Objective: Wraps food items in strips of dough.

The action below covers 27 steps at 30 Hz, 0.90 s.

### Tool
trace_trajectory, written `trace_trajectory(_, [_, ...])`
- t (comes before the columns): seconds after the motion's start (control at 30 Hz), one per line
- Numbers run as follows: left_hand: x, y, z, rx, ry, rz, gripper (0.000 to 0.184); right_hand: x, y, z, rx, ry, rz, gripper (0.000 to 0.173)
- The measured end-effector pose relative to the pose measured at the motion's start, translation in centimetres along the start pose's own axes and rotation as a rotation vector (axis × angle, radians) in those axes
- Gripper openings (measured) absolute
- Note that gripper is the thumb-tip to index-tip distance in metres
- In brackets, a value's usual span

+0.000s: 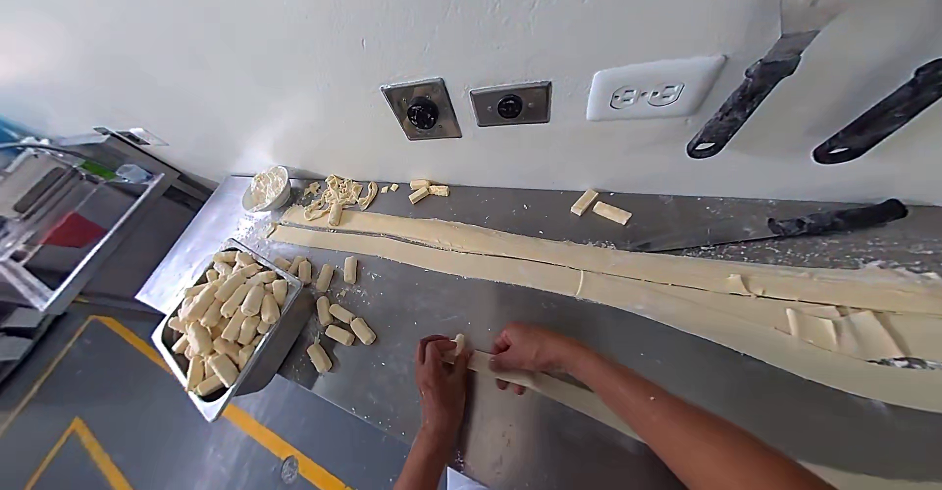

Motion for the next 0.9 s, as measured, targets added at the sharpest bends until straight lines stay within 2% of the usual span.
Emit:
trace_trajectory(0.07, [0.6, -0.3, 1.0, -0.084, 0.122, 0.123, 0.019, 1.0, -1.7, -0.7, -0.055, -0.037, 0.061, 0.026])
trace_trajectory(0.17, [1.2, -0.7, 1.1, -0.183, 0.139, 0.164, 0.017, 1.0, -5.5, -2.6, -0.106, -0.038, 0.134, 0.027])
trace_trajectory(0.2, [1.2, -0.9, 1.3, -0.179, 0.122, 0.163, 0.019, 0.5, -6.7, -3.1, -0.111, -0.018, 0.149, 0.026])
trace_trajectory(0.3, [0.5, -1.8, 1.7, -0.127, 0.083, 0.208, 0.042, -0.9, -9.2, -4.5, -0.057, 0.106, 0.101, 0.023])
trace_trajectory(0.37, [-0.3, -2.6, 1.5, -0.151, 0.078, 0.198, 0.033, -1.8, -10.1, -5.3, -0.026, 0.136, 0.064, 0.023])
trace_trajectory(0.47, [-0.9, -2.9, 0.8, -0.163, 0.106, 0.118, 0.028, -3.6, -11.2, -5.6, -0.023, 0.029, 0.092, 0.028])
trace_trajectory(0.6, [-0.3, -3.3, -0.3, -0.224, 0.098, 0.268, 0.029, -5.5, -12.1, -5.2, 0.006, -0.121, 0.154, 0.034])
trace_trajectory(0.73, [-0.1, -3.0, 0.5, -0.184, 0.077, 0.253, 0.039, -6.7, -12.0, -5.0, 0.085, -0.218, 0.143, 0.035])
trace_trajectory(0.83, [-1.1, -2.8, -0.6, -0.164, 0.042, 0.195, 0.026, -7.5, -12.3, -5.0, 0.149, -0.297, 0.13, 0.037])
trace_trajectory(0.9, [-1.8, -2.9, -1.2, -0.172, 0.074, 0.173, 0.025, -8.2, -12.3, -4.8, 0.171, -0.391, 0.154, 0.037])
Point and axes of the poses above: each hand's wrist, its own y-axis towards the middle knuckle, its own x-axis out of the back of the hand, z = x × y, the point moved 2 cm from there along y, towards the middle knuckle, and after that the axes turned 2 degrees about x, right-handed, at the moved point
